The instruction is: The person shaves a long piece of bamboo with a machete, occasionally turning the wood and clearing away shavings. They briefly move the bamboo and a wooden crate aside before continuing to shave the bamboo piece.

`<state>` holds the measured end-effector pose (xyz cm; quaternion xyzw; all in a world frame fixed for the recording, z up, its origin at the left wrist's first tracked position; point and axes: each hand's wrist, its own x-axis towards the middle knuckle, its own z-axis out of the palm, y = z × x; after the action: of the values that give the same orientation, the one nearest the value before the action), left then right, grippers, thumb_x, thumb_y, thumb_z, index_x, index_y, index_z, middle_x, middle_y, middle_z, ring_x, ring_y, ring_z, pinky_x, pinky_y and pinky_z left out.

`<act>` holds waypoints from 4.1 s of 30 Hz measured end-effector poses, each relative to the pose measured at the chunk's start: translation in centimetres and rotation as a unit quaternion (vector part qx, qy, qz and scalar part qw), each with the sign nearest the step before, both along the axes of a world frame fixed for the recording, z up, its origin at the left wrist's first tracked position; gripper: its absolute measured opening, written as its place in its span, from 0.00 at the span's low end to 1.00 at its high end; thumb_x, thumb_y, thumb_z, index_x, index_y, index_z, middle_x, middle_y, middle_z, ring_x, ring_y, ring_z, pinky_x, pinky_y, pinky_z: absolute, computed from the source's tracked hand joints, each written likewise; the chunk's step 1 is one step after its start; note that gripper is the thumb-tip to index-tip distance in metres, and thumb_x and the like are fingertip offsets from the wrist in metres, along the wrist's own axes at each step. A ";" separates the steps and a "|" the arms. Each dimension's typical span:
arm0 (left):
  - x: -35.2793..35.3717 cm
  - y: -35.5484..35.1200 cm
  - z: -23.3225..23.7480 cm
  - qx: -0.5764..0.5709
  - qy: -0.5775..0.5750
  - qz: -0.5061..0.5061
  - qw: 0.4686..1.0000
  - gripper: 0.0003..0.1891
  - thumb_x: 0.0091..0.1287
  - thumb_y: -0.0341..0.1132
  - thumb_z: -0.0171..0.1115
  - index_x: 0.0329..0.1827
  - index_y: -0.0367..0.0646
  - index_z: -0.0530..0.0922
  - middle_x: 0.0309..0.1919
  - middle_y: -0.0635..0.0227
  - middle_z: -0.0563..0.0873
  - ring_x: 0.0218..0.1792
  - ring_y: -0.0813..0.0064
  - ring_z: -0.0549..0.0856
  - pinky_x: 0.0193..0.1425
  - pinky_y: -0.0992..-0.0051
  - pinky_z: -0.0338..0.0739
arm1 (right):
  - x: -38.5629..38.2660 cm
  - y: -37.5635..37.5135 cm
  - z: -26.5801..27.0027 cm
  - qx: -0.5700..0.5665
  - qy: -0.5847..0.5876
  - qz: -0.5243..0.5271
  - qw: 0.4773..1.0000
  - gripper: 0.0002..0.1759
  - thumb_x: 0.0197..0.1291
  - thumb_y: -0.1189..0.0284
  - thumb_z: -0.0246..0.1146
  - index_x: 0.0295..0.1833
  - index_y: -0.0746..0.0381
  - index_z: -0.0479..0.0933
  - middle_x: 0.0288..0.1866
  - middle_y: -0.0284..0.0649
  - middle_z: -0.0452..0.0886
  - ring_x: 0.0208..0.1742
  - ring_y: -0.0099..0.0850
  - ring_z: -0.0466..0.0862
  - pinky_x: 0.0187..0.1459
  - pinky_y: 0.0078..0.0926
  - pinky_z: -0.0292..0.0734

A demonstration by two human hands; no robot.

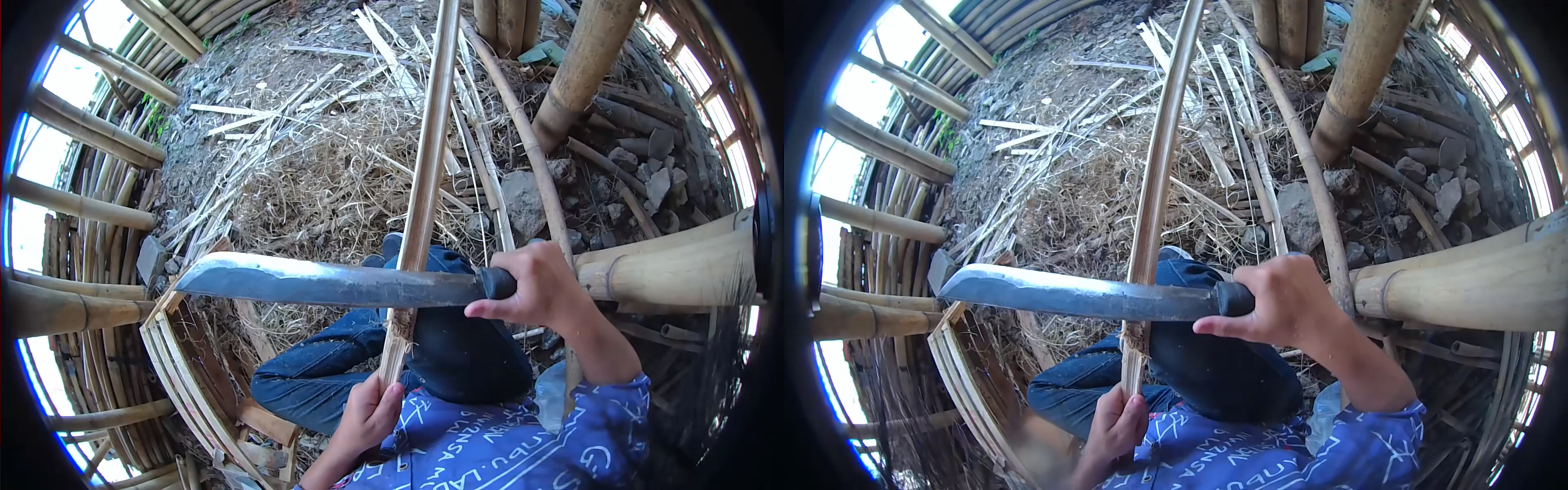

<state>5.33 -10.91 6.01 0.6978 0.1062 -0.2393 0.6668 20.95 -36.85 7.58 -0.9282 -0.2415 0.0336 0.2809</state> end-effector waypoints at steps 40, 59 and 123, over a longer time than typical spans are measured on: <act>-0.3 0.7 -0.1 0.057 -0.042 0.017 0.997 0.15 0.76 0.41 0.51 0.35 0.39 0.68 0.15 0.77 0.74 0.15 0.88 0.70 0.18 0.83 0.63 | 13.9 -3.9 0.2 -0.072 -0.106 -0.140 0.982 0.45 0.49 0.24 0.54 0.23 0.60 0.81 0.14 0.36 0.78 0.22 0.36 0.84 0.33 0.36 0.80; -0.4 0.3 0.5 0.084 0.014 0.066 0.994 0.11 0.75 0.36 0.54 0.39 0.35 0.73 0.19 0.75 0.74 0.21 0.86 0.71 0.24 0.79 0.66 | 26.2 -2.6 -0.3 -0.058 -0.095 -0.250 0.962 0.53 0.45 0.18 0.47 0.23 0.63 0.81 0.23 0.46 0.84 0.30 0.40 0.88 0.37 0.39 0.82; -8.9 14.5 4.8 0.421 -0.144 0.148 0.883 0.18 0.51 0.41 0.73 0.31 0.39 0.73 0.14 0.60 0.71 0.17 0.64 0.75 0.25 0.67 0.66 | 3.5 7.5 -1.2 0.426 0.050 -0.113 0.896 0.15 0.63 0.63 0.66 0.32 0.63 0.75 0.17 0.31 0.71 0.14 0.20 0.69 0.18 0.20 0.64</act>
<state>-3.57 3.58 10.84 0.9157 0.2018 0.0328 0.3460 24.45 -29.35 6.42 -0.7382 -0.1115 -0.0581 0.6628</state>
